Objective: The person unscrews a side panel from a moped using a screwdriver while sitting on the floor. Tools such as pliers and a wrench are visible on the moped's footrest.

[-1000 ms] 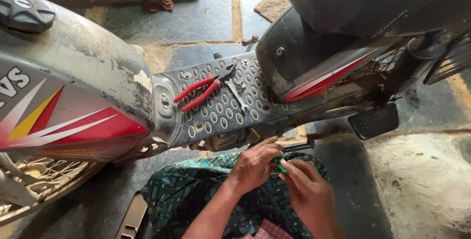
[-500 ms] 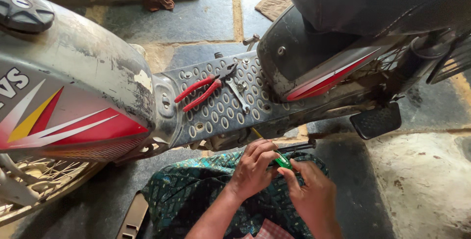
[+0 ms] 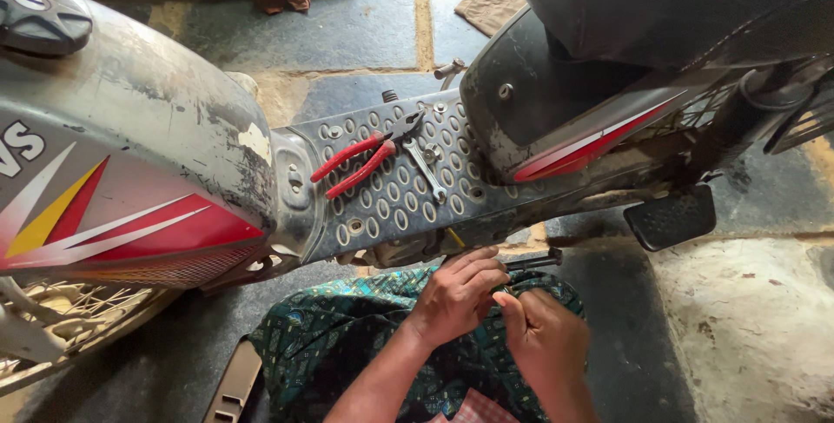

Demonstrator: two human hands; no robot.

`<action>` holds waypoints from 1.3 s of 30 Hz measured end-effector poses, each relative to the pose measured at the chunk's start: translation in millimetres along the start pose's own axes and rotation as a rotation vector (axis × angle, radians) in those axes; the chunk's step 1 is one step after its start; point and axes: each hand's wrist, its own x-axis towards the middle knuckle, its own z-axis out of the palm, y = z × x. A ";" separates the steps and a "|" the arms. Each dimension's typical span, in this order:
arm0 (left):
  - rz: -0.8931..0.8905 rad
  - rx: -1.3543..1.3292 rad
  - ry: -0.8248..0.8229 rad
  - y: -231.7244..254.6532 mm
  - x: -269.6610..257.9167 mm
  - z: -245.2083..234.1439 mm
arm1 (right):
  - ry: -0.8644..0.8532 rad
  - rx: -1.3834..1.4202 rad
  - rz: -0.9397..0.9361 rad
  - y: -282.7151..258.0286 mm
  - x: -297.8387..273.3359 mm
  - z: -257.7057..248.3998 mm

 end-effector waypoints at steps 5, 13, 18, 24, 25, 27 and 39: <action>-0.008 0.011 -0.059 -0.1 1.7 -2.3 | -0.033 -0.031 0.050 0.9 -0.8 -2.8; -0.018 -0.006 -0.104 5.6 5.2 -7.6 | 0.078 0.120 -0.017 -5.1 -5.3 -18.9; -0.020 -0.014 -0.104 5.8 6.9 -6.4 | 0.017 0.228 -0.181 -4.1 -5.8 -20.6; -0.049 0.018 -0.029 8.7 3.4 -7.6 | 0.033 0.263 -0.183 -1.7 -5.0 -16.4; -0.056 0.025 -0.012 7.6 2.1 -8.6 | 0.042 0.265 -0.176 -1.8 -4.4 -15.5; -0.057 0.035 0.012 4.8 -0.2 -8.5 | 0.068 0.214 -0.141 -3.2 -3.3 -13.3; -0.012 0.008 0.022 -1.5 1.4 -5.0 | 0.081 0.140 -0.003 -13.1 7.1 -10.1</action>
